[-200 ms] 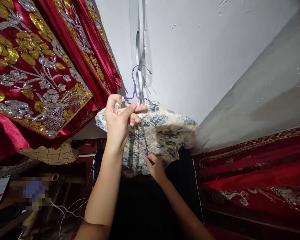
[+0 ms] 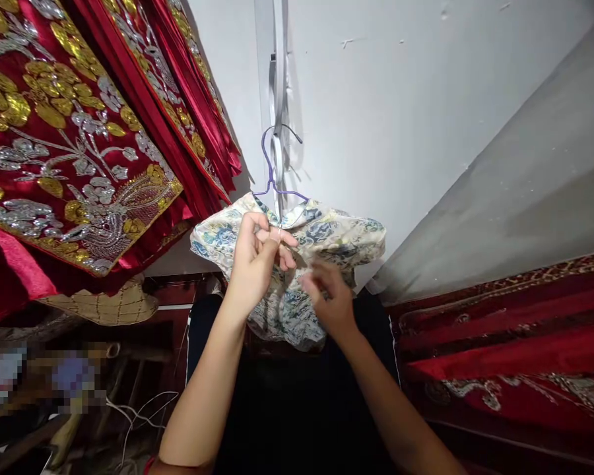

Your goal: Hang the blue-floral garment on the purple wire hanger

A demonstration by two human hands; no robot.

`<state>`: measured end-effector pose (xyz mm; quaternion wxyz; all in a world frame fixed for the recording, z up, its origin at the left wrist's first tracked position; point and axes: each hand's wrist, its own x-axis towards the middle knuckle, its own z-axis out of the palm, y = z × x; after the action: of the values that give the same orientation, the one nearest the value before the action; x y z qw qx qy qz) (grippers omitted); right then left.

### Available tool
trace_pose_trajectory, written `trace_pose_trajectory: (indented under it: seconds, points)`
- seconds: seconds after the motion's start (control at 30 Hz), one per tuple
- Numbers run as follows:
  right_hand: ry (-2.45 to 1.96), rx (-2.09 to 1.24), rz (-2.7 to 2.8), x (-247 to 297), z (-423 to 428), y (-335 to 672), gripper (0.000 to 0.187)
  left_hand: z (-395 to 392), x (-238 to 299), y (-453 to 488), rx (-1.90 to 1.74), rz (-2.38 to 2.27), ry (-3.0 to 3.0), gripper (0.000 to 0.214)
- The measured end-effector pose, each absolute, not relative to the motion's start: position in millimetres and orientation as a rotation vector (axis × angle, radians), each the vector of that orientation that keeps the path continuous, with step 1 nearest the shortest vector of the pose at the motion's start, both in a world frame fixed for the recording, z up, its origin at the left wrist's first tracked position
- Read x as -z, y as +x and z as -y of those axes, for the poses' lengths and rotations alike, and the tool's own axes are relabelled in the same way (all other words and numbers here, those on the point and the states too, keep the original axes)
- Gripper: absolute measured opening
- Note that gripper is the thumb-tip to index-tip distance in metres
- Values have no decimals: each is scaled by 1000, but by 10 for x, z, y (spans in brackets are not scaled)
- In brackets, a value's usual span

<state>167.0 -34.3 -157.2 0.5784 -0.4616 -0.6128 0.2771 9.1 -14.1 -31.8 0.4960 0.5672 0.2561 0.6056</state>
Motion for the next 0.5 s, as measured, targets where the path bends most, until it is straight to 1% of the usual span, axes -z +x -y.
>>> trace_pose_trajectory:
  seconds: [0.03,0.07,0.1,0.13,0.17,0.2,0.27,0.33,0.4,0.5]
  points:
    - [-1002,-601,1448,1298,283,1692,38,172,331,107,-1467,-633,1400,23]
    - [-959,-557,1514,1028,214,1708,40,198,333,121,-1474,-649,1422,21]
    - [-926,-503,1607,782,141,1716,36,215,326,132,-1484,-669,1437,21]
    - [-921,-480,1729,577,66,1715,27,220,317,140,-1496,-691,1443,22]
    - [-924,-443,1820,422,-5,1704,18,210,313,147,-1511,-714,1437,23]
    - [-940,-406,1889,319,-68,1683,16,186,319,155,-1524,-732,1418,24]
    - [-970,-332,1922,239,-157,1615,18,106,388,177,-1554,-743,1345,28]
    - [-963,-311,1835,239,-191,1538,17,19,553,211,-1580,-755,1255,32]
    - [-909,-330,1666,222,-181,1501,17,-18,809,241,-1579,-829,1204,34]
    - [-837,-297,1380,127,-112,1631,20,67,1242,217,-1476,-1037,1238,35]
